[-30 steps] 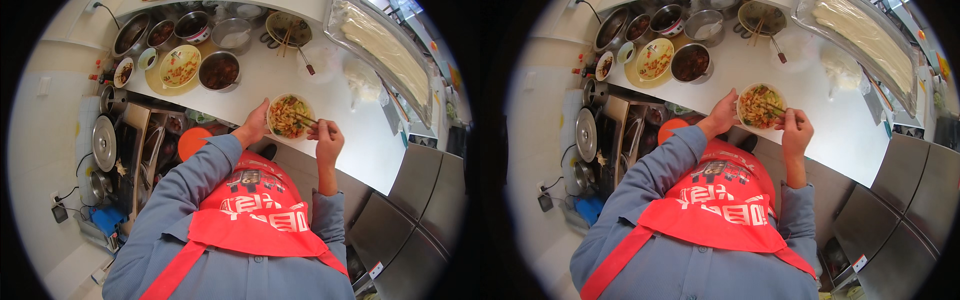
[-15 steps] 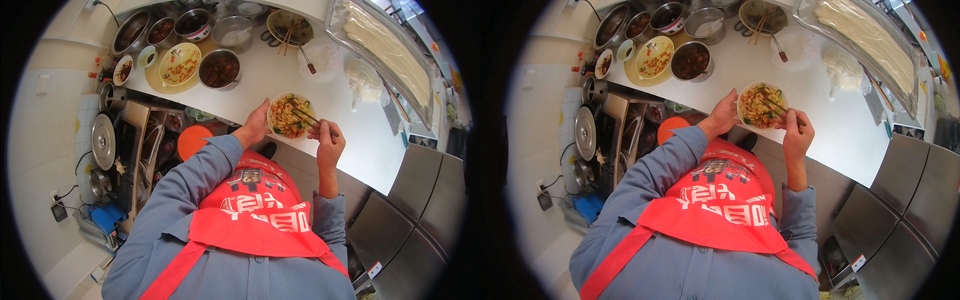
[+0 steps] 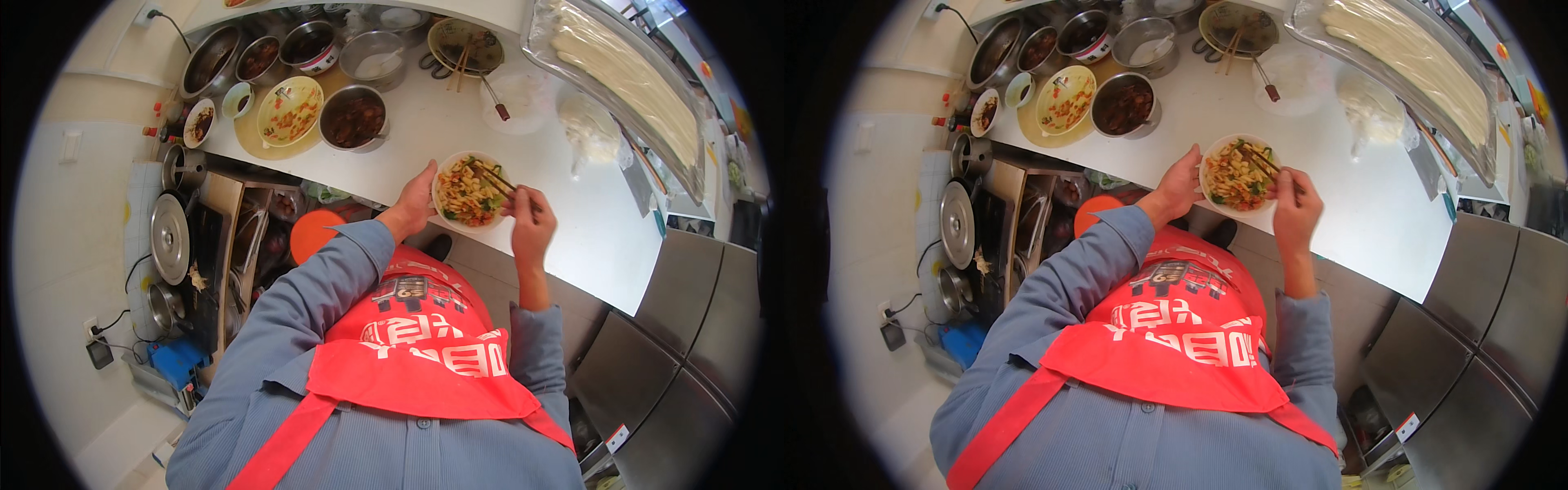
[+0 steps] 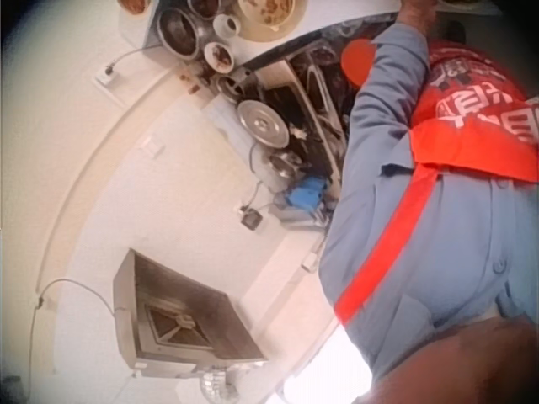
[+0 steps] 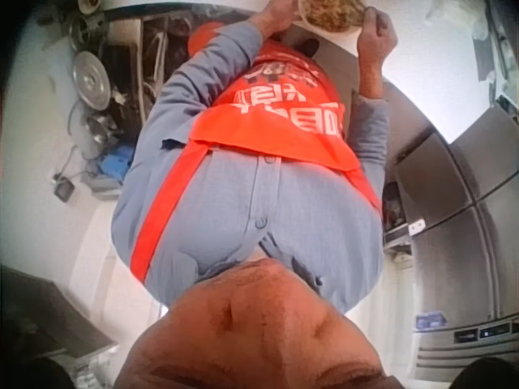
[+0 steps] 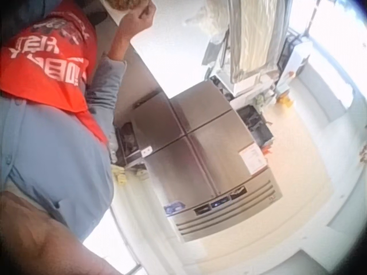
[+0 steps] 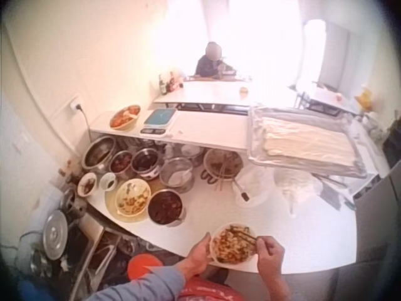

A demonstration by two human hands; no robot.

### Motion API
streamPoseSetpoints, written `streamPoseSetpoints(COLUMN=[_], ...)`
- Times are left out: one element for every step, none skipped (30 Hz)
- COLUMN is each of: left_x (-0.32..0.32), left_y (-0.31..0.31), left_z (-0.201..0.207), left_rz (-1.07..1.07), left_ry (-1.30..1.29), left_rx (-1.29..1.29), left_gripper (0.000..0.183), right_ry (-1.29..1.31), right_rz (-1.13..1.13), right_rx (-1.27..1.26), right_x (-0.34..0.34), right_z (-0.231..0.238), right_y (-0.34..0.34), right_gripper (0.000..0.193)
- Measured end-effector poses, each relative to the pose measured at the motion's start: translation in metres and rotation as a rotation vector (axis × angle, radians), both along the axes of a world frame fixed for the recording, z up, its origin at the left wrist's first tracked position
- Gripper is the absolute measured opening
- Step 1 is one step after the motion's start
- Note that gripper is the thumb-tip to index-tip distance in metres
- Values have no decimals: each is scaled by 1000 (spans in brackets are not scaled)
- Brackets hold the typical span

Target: The person assembles a noodle bowl by adding cooked noodles, green vegetables, a dark sauce, and a red vegetable mixture from separate containers. They use a spoon and chopsticks to transfer and mix the ingredients, then place the finished bowl on the counter.

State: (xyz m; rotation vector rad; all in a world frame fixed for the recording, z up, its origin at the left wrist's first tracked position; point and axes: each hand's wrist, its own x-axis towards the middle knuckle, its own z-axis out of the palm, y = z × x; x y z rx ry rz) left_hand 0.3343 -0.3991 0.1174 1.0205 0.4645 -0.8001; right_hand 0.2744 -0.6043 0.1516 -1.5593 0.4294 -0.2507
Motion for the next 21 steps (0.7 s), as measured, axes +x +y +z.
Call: streamPoseSetpoints(left_x=[1, 1, 2, 2, 3, 3, 1, 1, 0, 0, 0, 0, 0, 0, 0, 1, 1, 0, -1, -2, -2], left_y=[-1, -1, 0, 0, 0, 1, 1, 1, 1, 0, -2, -3, -3, -3, -3, -2, -2, -1, 0, 1, 1], left_z=[1, 2, 3, 3, 3, 3, 3, 2, 1, 0, -1, -2, -2, -3, -4, -5, -6, -7, -9, -11, -12], left_rz=[0, -3, -5, -8, 0, 6, 13, 12, 9, 2, 1, -1, -5, -4, -7, -8, -10, -10, -8, -8, -8], left_ry=[-6, -2, 0, -3, -1, 0, 2, 5, 5, 4, 6, 6, 5, 9, 11, 14, 9, 7, 6, 15, 23], left_rx=[7, 8, 9, 8, 16, 23, 30, 23, 17, 10, 11, 13, 16, 20, 25, 27, 32, 35, 37, 31, 26], left_gripper=[80, 80, 80, 79, 79, 78, 78, 77, 76, 76, 74, 73, 71, 70, 68, 67, 67, 66, 66, 66, 66], right_ry=[47, 168, 142, 263, 153, 119, 66, 10, 29, -37, 11, 15, 112, 206, 132, 197, 113, 95, 37, 18, 76], right_rz=[59, 133, 197, 228, 202, 151, 112, 72, 13, -14, -23, -18, 50, 114, 179, 207, 185, 153, 135, 109, 63], right_rx=[-73, -36, -121, -192, -157, -109, -46, -49, -63, -75, -101, -131, -176, -185, -224, -262, -224, -184, -137, -59, -32], right_x=[4, 4, 3, 0, -5, -13, -19, -22, -20, -16, -9, -1, 3, 4, 3, -1, -6, -15, -24, -34, -43], right_z=[-4, -7, -7, -7, -5, 0, 5, 9, 10, 9, 6, 0, -6, -10, -12, -12, -9, -4, 4, 12, 19], right_y=[6, 11, 12, 11, 7, 0, -7, -15, -19, -22, -21, -16, -11, -3, 1, 5, 3, -1, -6, -13, -21], right_gripper=[20, 19, 19, 19, 19, 19, 19, 19, 18, 18, 18, 18, 19, 18, 17, 17, 17, 16, 16, 17, 18])
